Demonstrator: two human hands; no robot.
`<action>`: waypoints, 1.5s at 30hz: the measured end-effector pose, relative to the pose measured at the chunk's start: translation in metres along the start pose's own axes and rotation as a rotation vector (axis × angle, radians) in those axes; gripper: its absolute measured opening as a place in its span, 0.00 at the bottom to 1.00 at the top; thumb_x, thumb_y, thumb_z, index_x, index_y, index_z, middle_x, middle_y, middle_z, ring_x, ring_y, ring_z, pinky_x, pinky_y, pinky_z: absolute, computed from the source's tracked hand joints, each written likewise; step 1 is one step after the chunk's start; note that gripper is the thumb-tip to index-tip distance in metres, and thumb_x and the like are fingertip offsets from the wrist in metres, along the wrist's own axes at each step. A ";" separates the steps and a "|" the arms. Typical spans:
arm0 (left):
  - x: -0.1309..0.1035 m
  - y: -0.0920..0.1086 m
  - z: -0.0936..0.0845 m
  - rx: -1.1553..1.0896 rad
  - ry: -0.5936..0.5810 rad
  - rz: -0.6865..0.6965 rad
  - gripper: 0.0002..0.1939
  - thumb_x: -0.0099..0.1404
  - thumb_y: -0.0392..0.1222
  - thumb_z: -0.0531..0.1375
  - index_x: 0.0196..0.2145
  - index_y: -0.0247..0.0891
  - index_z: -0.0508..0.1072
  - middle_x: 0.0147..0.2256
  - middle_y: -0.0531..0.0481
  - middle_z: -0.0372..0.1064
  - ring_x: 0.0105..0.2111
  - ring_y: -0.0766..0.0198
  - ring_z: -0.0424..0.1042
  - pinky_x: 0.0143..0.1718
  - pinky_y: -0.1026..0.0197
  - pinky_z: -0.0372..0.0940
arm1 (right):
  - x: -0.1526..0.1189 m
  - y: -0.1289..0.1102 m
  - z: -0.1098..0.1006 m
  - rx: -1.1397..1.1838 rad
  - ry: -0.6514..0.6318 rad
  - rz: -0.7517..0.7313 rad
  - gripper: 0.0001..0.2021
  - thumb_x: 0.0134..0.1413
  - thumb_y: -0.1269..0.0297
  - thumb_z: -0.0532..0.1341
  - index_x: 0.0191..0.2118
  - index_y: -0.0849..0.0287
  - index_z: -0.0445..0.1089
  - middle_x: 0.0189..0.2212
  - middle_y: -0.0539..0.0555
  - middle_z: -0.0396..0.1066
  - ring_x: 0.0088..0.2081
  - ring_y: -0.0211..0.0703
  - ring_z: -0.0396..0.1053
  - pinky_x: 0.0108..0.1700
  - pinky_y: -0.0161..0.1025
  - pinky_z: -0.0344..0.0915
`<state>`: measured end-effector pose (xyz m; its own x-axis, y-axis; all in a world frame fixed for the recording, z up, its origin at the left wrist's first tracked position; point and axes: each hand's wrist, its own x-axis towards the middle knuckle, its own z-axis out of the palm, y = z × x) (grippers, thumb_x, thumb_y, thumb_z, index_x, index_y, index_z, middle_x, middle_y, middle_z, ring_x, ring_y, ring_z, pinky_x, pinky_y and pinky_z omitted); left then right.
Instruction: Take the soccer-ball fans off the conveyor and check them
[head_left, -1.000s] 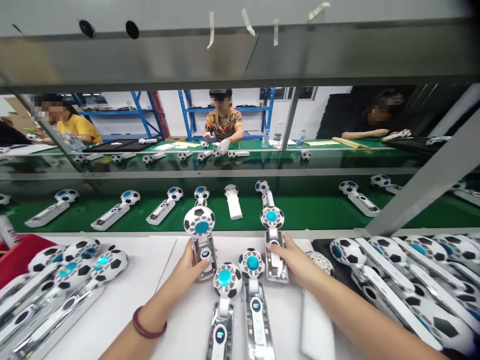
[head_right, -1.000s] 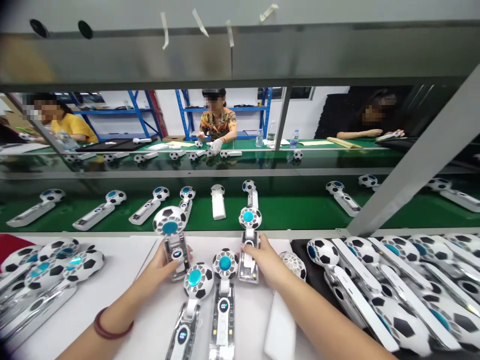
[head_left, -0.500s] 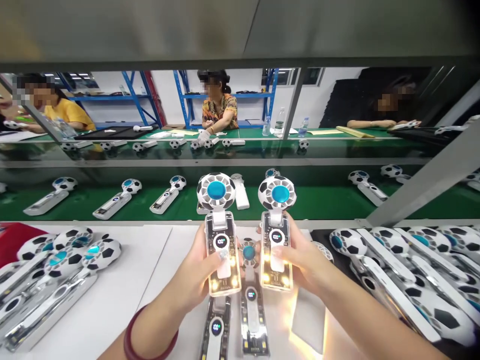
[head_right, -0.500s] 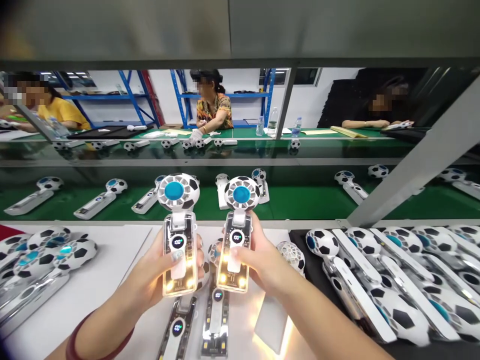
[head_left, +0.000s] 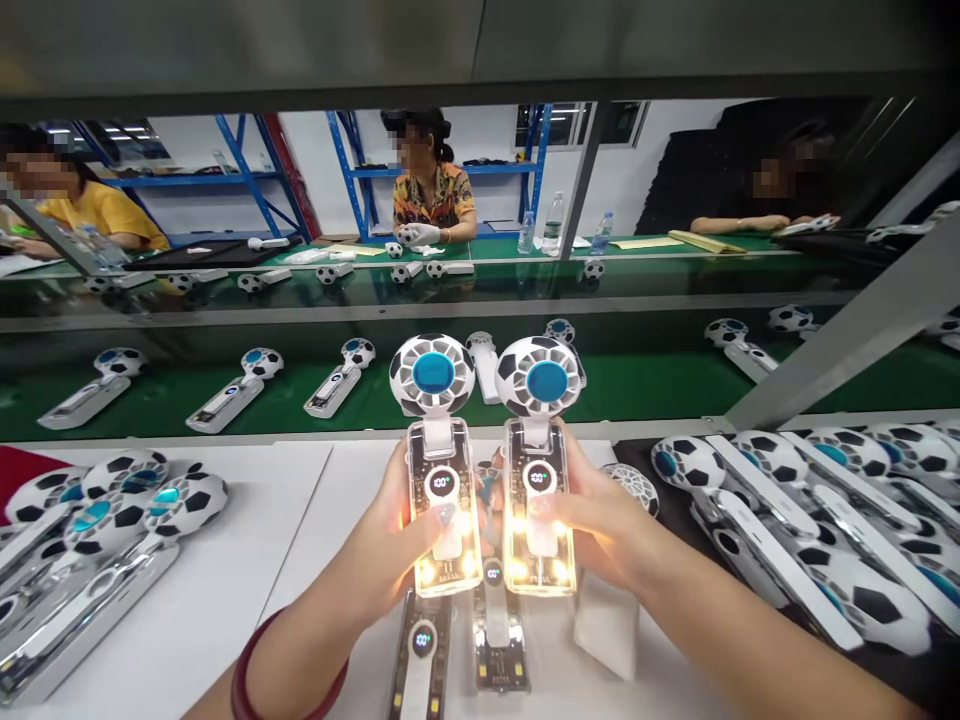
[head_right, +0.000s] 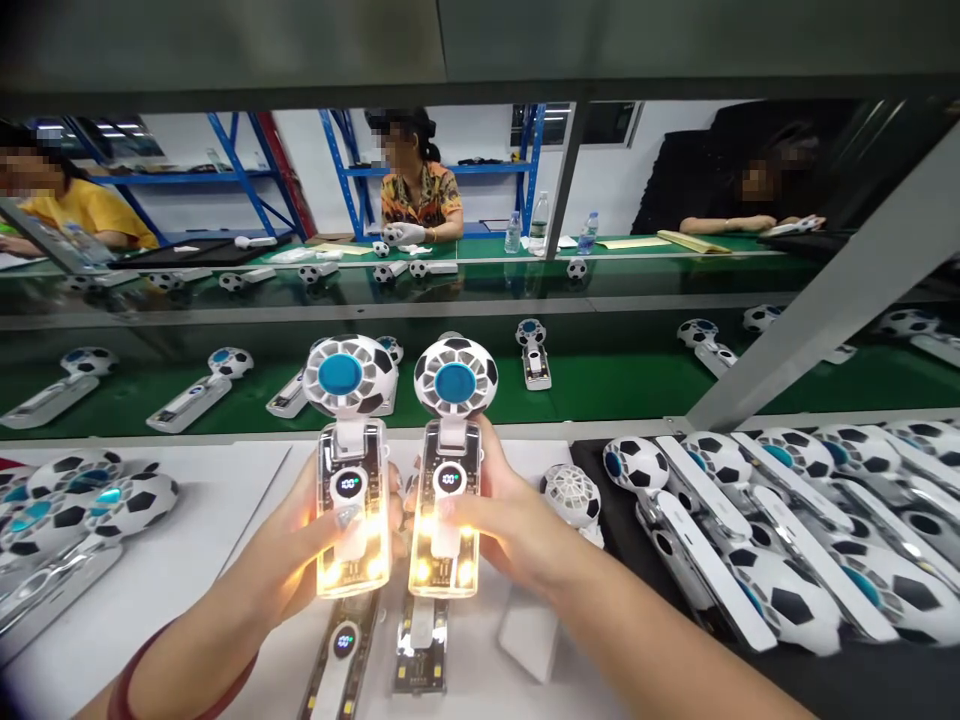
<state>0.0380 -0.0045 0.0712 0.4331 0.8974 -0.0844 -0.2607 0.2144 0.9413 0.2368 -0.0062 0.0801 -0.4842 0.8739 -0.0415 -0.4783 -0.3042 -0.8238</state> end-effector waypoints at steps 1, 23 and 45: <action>0.000 0.000 -0.001 0.003 0.002 0.002 0.32 0.57 0.45 0.61 0.56 0.49 0.52 0.41 0.45 0.66 0.38 0.53 0.69 0.38 0.52 0.67 | -0.001 0.000 0.001 0.002 -0.007 -0.002 0.33 0.46 0.74 0.61 0.55 0.47 0.47 0.39 0.51 0.67 0.39 0.43 0.69 0.41 0.43 0.65; -0.001 0.008 0.000 -0.041 -0.083 0.021 0.31 0.56 0.46 0.61 0.55 0.52 0.53 0.35 0.47 0.67 0.31 0.56 0.70 0.31 0.55 0.67 | -0.005 -0.003 0.009 -0.006 -0.055 0.018 0.40 0.44 0.72 0.61 0.59 0.45 0.39 0.44 0.54 0.65 0.42 0.46 0.68 0.45 0.48 0.63; 0.001 0.003 0.000 -0.072 -0.016 0.062 0.33 0.54 0.46 0.63 0.53 0.50 0.52 0.39 0.47 0.65 0.33 0.56 0.69 0.33 0.54 0.68 | -0.005 0.001 0.008 -0.012 -0.090 0.038 0.42 0.45 0.69 0.62 0.61 0.46 0.34 0.39 0.53 0.67 0.39 0.45 0.69 0.41 0.45 0.64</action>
<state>0.0380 -0.0032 0.0738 0.4281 0.9035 -0.0207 -0.3482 0.1860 0.9188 0.2326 -0.0138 0.0841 -0.5661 0.8241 -0.0218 -0.4499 -0.3310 -0.8295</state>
